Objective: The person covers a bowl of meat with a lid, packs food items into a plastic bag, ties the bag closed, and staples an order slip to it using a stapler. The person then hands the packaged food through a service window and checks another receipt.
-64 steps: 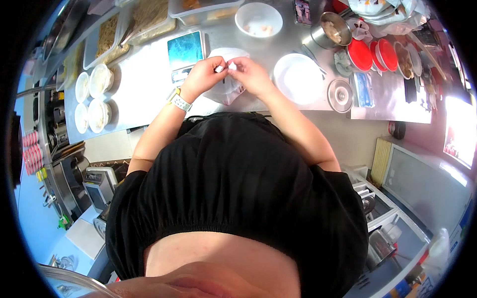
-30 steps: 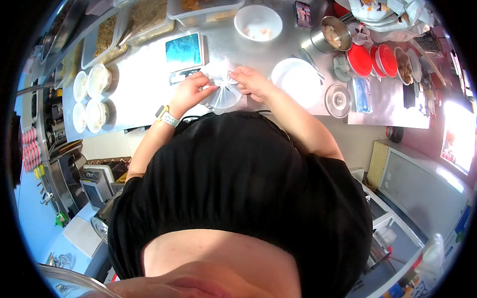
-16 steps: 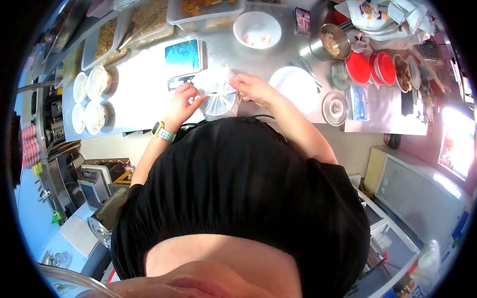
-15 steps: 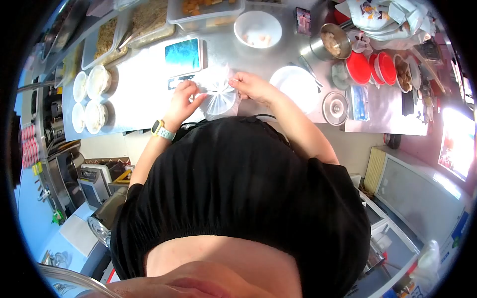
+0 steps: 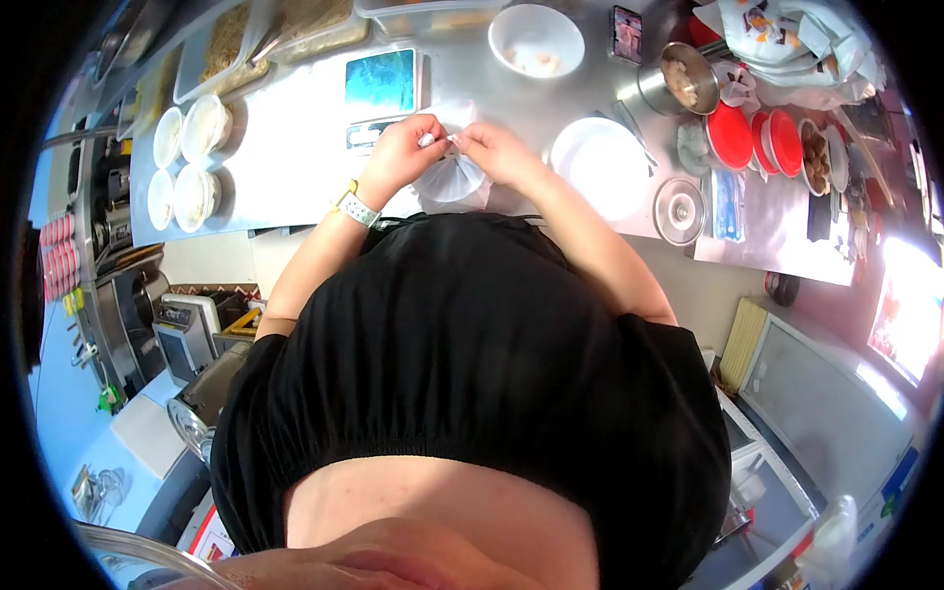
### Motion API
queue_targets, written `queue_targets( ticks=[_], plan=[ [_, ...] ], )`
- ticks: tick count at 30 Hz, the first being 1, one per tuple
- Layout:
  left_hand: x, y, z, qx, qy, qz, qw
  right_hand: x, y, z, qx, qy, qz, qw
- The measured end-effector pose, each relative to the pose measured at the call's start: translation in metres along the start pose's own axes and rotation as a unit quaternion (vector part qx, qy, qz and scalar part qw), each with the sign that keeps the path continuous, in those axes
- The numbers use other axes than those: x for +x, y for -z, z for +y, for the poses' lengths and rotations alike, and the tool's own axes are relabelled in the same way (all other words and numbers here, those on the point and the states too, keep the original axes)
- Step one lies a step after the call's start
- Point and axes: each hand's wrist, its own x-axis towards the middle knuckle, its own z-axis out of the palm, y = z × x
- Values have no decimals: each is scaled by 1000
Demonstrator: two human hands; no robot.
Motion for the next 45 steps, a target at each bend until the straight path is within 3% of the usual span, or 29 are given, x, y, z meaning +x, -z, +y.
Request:
queue_targets(
  ticks=[2, 4, 6, 7, 8, 10, 12, 13, 15, 16, 19, 25, 27, 29, 31, 33, 35, 37, 38, 39, 41, 43, 45],
  plan=[
    [-1, 3, -8, 1, -15, -4, 1000, 2, 5, 8, -36, 38, -27, 998],
    [0, 11, -17, 1, -33, -9, 999, 1, 10, 10, 169, -75, -16, 983],
    [-1, 19, -25, -79, -19, -98, 992, -2, 1, 12, 202, -48, 9, 978],
    [-1, 17, -27, -81, -18, -96, 992, -6, -3, 12, 235, -21, 35, 971],
    [-3, 14, -30, -122, -31, -86, 988, -9, -2, 10, 234, -24, 33, 971],
    [-8, 8, -36, -161, -44, -74, 983, -13, 0, -2, 81, -22, 5, 996],
    [-13, 3, -37, -204, -12, -72, 976, -17, -2, -4, 78, -46, 39, 995],
    [-15, 3, -37, -204, -11, -73, 976, -19, -3, -4, 74, -74, 74, 992],
    [-19, 2, -34, -78, -67, -41, 994, -23, -2, 1, 101, -87, 81, 988],
    [-22, 0, -30, -100, -85, -19, 991, -23, 0, 2, 127, -98, 88, 983],
    [-21, 5, -18, 5, -104, -61, 993, -22, 0, 1, 115, -130, 87, 981],
    [-25, 9, -38, -43, -69, -82, 993, -35, 8, 0, 219, -171, 106, 955],
    [-34, 10, -39, -68, 1, -122, 990, -39, 11, 12, 240, -185, 84, 949],
    [-36, 8, -39, -73, 10, -120, 990, -41, 15, 25, 265, -203, 64, 940],
    [-28, 10, -36, -31, -38, -94, 994, -35, 24, 23, 237, -168, 47, 956],
    [-25, 7, -32, -47, -12, -69, 996, -35, 19, 14, 250, -124, 80, 957],
    [-14, 5, -29, -215, -50, 8, 975, -33, 10, 6, 260, -76, 114, 956],
    [-5, 6, -29, -229, -16, -41, 973, -30, 6, 4, 321, 16, 75, 944],
    [-2, 2, -27, -345, 20, -51, 937, -26, 4, 5, 412, 14, 32, 910],
    [0, 0, -23, -454, 58, -65, 887, -22, 7, 6, 411, 20, 40, 911],
    [3, 1, -18, -443, 67, -65, 892, -16, 13, 9, 481, -5, -40, 876],
    [4, 0, -14, -486, 91, -87, 865, -19, 5, 0, 458, -34, 9, 888],
    [4, -2, -16, -449, 93, -81, 885, -25, 3, -12, 361, -56, -2, 931]
  ],
)
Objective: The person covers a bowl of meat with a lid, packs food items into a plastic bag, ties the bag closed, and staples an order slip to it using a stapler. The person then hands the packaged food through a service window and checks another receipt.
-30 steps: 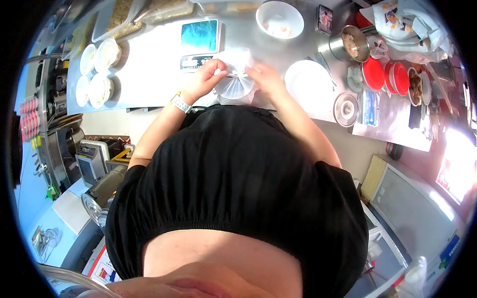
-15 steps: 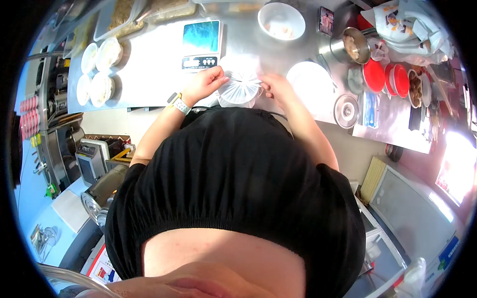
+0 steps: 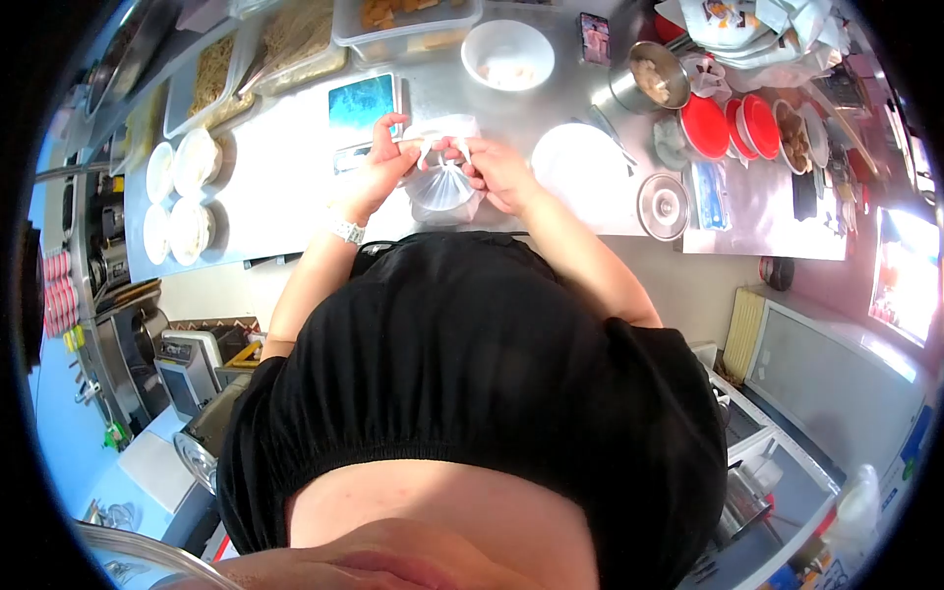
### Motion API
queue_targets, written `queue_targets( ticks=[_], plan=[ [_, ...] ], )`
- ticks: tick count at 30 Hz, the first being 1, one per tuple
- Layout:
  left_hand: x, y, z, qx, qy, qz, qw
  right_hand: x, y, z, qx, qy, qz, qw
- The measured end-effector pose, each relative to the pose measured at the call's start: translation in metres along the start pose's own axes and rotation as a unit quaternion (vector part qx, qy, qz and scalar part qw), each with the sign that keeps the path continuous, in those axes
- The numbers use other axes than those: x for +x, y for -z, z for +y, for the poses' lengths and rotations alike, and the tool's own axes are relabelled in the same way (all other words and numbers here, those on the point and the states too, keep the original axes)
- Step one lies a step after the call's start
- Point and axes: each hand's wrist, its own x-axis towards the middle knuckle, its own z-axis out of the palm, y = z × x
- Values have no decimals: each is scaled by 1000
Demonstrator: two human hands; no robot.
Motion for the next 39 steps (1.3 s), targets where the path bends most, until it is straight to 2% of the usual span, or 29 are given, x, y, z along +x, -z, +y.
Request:
queue_targets(
  ticks=[2, 4, 7, 8, 10, 11, 12, 14, 16, 17, 18, 20, 21, 22, 23, 24, 26, 28, 29, 30, 32, 33, 35, 36, 38, 39],
  plan=[
    [-8, -3, 6, 70, -30, -21, 997, 6, 12, 12, -26, -7, -8, 1000],
    [-10, -4, 2, 64, -55, -36, 996, -4, -3, 8, -121, 4, 57, 991],
    [-11, -10, -5, 265, -146, -12, 953, -4, -5, 1, -172, -17, 20, 985],
    [-11, -11, -7, 266, -148, -13, 952, -5, -8, -1, -181, -26, 7, 983],
    [-12, -19, -1, 384, -97, -19, 918, 0, -1, 10, -159, -7, 26, 987],
    [-11, -19, -6, 374, -147, -17, 916, 1, 2, 18, -158, -1, 28, 987],
    [-14, -20, 4, 424, -53, -30, 903, 5, 5, 18, -161, 11, 29, 986],
    [-13, -22, 6, 418, -132, -41, 898, 0, -4, 16, -164, 9, 49, 985],
    [-13, -25, 17, 381, -82, -46, 920, 1, -4, 14, -185, 3, 33, 982],
    [-10, -25, 14, 294, -75, -52, 951, 5, -1, 18, -202, 17, 20, 979],
    [-8, -20, 7, 308, -70, -38, 948, 7, 1, 18, -226, 8, 20, 974],
    [-7, -19, 8, 353, -128, -82, 923, 1, -3, 14, -347, 105, 31, 931],
    [-7, -19, 10, 370, -137, -77, 916, 3, -1, 12, -348, 110, 33, 930],
    [-6, -18, 13, 372, -143, -78, 914, 6, 6, 12, -414, 198, 33, 888],
    [-6, -16, 16, 419, -107, -93, 897, 8, 10, 11, -473, 283, 33, 834],
    [-6, -15, 21, 466, -71, -108, 875, 11, 19, 13, -475, 288, 35, 831],
    [-12, -21, 35, 465, -84, -83, 877, 18, 37, 11, -498, 225, -6, 838],
    [-16, -18, 41, 645, -168, -69, 742, 10, 32, -1, -543, 204, -1, 815],
    [-19, -15, 39, 677, -195, -73, 706, 7, 30, -8, -585, 177, 1, 792],
    [-19, -13, 40, 677, -197, -73, 705, 6, 30, -10, -586, 179, 2, 791],
    [-19, -6, 41, 681, -294, -122, 660, 4, 30, -10, -606, 218, -11, 765],
    [-20, -3, 46, 696, -291, -144, 640, 5, 34, -10, -605, 220, -9, 766],
    [-16, 11, 42, 671, -324, -184, 641, 7, 43, -13, -647, 311, -66, 693],
    [-15, 14, 42, 642, -355, -221, 642, 10, 46, -14, -647, 312, -65, 692],
    [-16, 21, 42, 621, -379, -215, 651, 16, 50, -15, -592, 262, -89, 757],
    [-15, 23, 44, 598, -404, -209, 660, 21, 53, -12, -592, 266, -87, 756]
  ],
)
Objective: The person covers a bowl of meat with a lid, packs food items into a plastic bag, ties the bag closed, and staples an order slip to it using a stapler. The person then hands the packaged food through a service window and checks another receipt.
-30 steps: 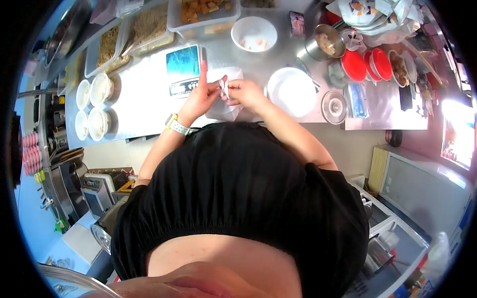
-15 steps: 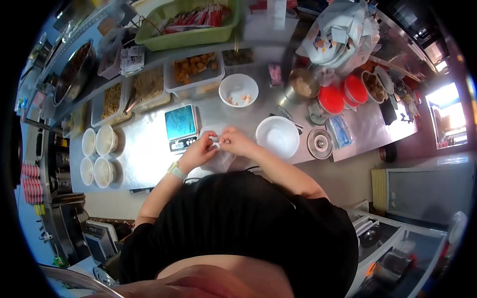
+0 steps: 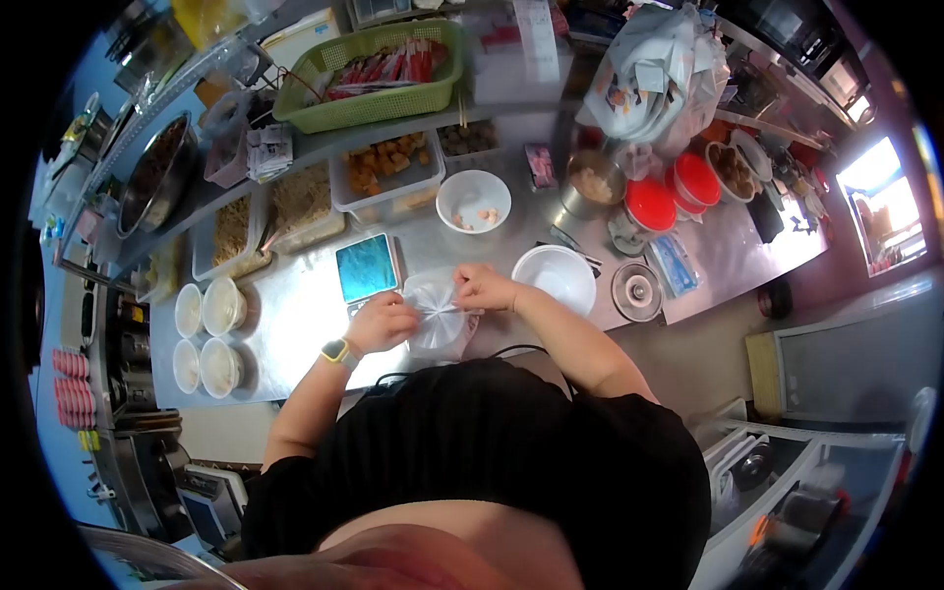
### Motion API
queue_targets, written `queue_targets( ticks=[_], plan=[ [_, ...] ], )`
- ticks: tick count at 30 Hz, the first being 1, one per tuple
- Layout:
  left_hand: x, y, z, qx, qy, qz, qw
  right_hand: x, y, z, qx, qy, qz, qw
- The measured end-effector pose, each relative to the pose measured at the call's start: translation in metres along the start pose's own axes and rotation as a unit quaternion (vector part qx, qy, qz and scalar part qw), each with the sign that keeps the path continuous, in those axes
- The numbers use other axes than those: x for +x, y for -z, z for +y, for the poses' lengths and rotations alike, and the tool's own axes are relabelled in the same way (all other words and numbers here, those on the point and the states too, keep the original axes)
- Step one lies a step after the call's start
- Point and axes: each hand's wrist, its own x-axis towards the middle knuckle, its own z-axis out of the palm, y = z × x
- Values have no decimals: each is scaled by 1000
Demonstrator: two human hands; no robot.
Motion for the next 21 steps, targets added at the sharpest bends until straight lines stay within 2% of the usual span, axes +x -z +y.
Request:
queue_targets(
  ticks=[3, 5, 7, 9, 11, 12, 13, 14, 15, 16, 17, 18, 19, 21],
  plan=[
    [-9, -3, -6, -34, -5, 9, 999, 2, -16, 14, 57, -11, -9, 998],
    [-14, -9, -8, -46, -1, 17, 999, 3, -23, 15, 216, -62, -8, 974],
    [-14, -12, -7, -80, 9, 54, 995, 4, -24, 16, 246, -87, -20, 965],
    [-17, -14, -5, -102, 29, 34, 994, 0, -25, 15, 276, -119, -34, 953],
    [-17, -14, -2, -93, 94, 69, 989, 1, -18, 15, 311, -189, -79, 928],
    [-23, -18, -4, -99, 109, 40, 988, 2, -8, 9, 309, -190, -73, 929],
    [-23, -18, 0, -103, 103, 40, 989, 3, 10, -6, 191, -157, -23, 969],
    [-19, -16, 10, -98, 152, 78, 980, 2, 25, -12, 70, -125, 25, 989],
    [-18, -15, 16, -94, 200, 115, 968, 6, 34, 9, -11, -122, 184, 975],
    [-24, -19, 14, -136, 213, 53, 966, 13, 66, 9, -36, -150, 274, 949],
    [-27, -24, 18, -143, 208, 48, 966, 24, 106, -27, -13, -47, 391, 919],
    [-27, -28, 22, -151, 232, 49, 960, 29, 136, -20, 33, -35, 519, 853],
    [-26, -32, 24, -158, 255, 50, 953, 34, 171, -49, 2, -55, 587, 808],
    [-27, -37, 24, -146, 255, 40, 955, 47, 229, -64, -112, 31, 671, 732]
  ],
)
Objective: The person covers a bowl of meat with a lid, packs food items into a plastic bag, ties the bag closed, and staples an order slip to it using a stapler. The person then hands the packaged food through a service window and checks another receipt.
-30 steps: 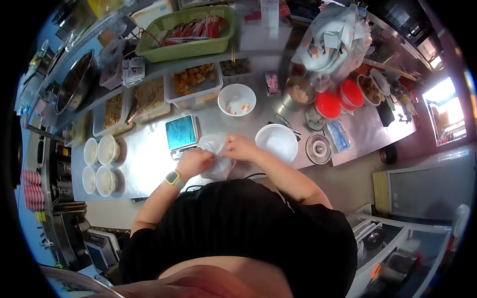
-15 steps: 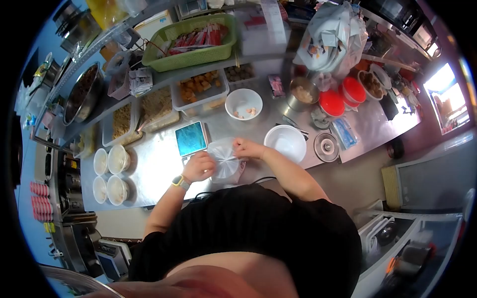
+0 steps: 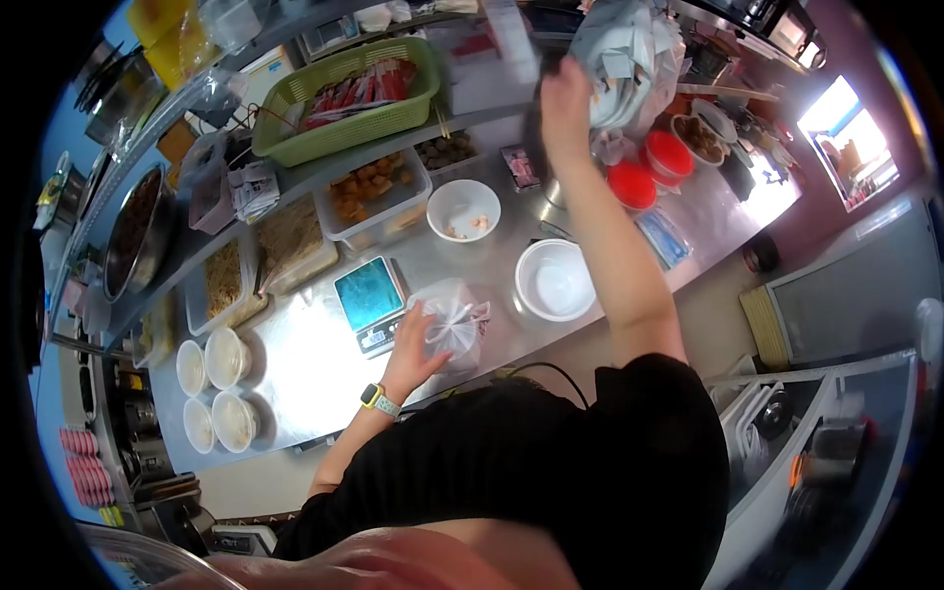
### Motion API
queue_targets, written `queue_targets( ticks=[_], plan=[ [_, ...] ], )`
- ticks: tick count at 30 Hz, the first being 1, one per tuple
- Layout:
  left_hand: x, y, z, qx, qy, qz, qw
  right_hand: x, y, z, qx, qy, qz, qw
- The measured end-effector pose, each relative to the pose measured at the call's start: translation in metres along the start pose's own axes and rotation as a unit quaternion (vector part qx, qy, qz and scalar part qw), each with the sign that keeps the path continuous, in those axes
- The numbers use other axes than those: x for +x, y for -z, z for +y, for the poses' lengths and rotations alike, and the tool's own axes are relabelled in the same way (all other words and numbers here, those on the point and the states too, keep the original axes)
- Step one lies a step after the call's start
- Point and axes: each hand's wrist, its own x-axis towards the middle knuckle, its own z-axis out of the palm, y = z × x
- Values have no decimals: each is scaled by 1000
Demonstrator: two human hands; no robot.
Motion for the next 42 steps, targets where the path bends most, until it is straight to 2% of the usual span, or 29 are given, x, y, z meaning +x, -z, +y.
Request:
queue_targets(
  ticks=[3, 5, 6, 7, 8, 10, 11, 12, 13, 15, 16, 17, 18, 20, 22, 23, 25, 26, 28, 29, 30, 32, 33, 34, 37, 39, 40, 41, 42],
  plan=[
    [-2, -2, -1, 18, 6, -2, 1000, 66, -4, -10, 73, -30, 18, 997],
    [0, -6, -1, 18, 9, 2, 1000, 93, -14, -9, -4, -207, -124, 970],
    [0, -8, -2, 20, 20, -4, 1000, 99, -21, 3, -2, -209, -124, 970],
    [3, -9, -1, 24, 30, -9, 999, 103, -29, 18, 150, -277, -224, 922],
    [3, -10, 0, 27, 31, -9, 999, 104, -37, 33, 297, -332, -315, 838],
    [6, -13, 6, 12, 65, 5, 998, 101, -46, 41, 156, -295, -341, 879],
    [6, -15, 9, 28, 89, 8, 996, 96, -45, 42, 289, -318, -361, 828],
    [3, -16, 12, 30, 90, 7, 995, 92, -42, 48, 353, -338, -368, 791],
    [2, -18, 15, 12, 115, 18, 993, 87, -38, 69, 360, -349, -393, 771],
    [5, -29, 18, -13, 140, 46, 989, 66, -1, 67, 253, -331, -446, 792],
    [5, -34, 22, -17, 146, 63, 987, 55, 26, 64, 270, -315, -440, 796],
    [8, -40, 28, -27, 164, 84, 983, 56, 62, 46, 202, -296, -431, 828],
    [8, -44, 35, -35, 185, 104, 977, 56, 89, 72, 223, -208, -434, 848],
    [11, -56, 49, -54, 242, 150, 957, 75, 151, 102, 427, -200, -354, 808],
    [16, -66, 58, -40, 266, 181, 946, 122, 212, 127, 369, -30, -218, 903],
    [16, -73, 57, -33, 278, 192, 941, 151, 251, 136, 195, -55, -148, 968],
    [22, -82, 63, -27, 296, 218, 930, 202, 288, 178, 44, 70, 37, 996],
    [25, -88, 66, -26, 313, 231, 921, 232, 302, 205, 96, 182, 82, 975],
    [30, -100, 70, -50, 318, 258, 911, 275, 329, 278, 46, 198, 79, 976],
    [31, -107, 70, -9, 323, 278, 905, 293, 335, 318, 81, 155, 65, 983],
    [31, -112, 69, 33, 328, 296, 897, 301, 337, 344, 85, 153, 64, 982],
    [34, -125, 70, 62, 345, 317, 881, 319, 337, 388, 45, 36, 54, 997],
    [37, -130, 71, 69, 376, 372, 846, 328, 338, 413, -6, 35, 19, 999],
    [36, -135, 72, 75, 406, 424, 806, 338, 334, 442, -1, 45, -9, 999],
    [32, -147, 65, 30, 409, 443, 797, 350, 318, 467, 2, -6, -57, 998],
    [34, -148, 69, -11, 414, 451, 791, 349, 311, 441, -181, -106, -113, 971],
    [35, -147, 70, -8, 426, 450, 785, 355, 309, 473, -178, -107, -115, 971],
    [41, -147, 72, -6, 437, 451, 779, 368, 310, 528, -115, -50, -162, 979],
    [39, -148, 66, -7, 437, 454, 777, 368, 309, 520, -167, -6, -190, 967]
  ],
)
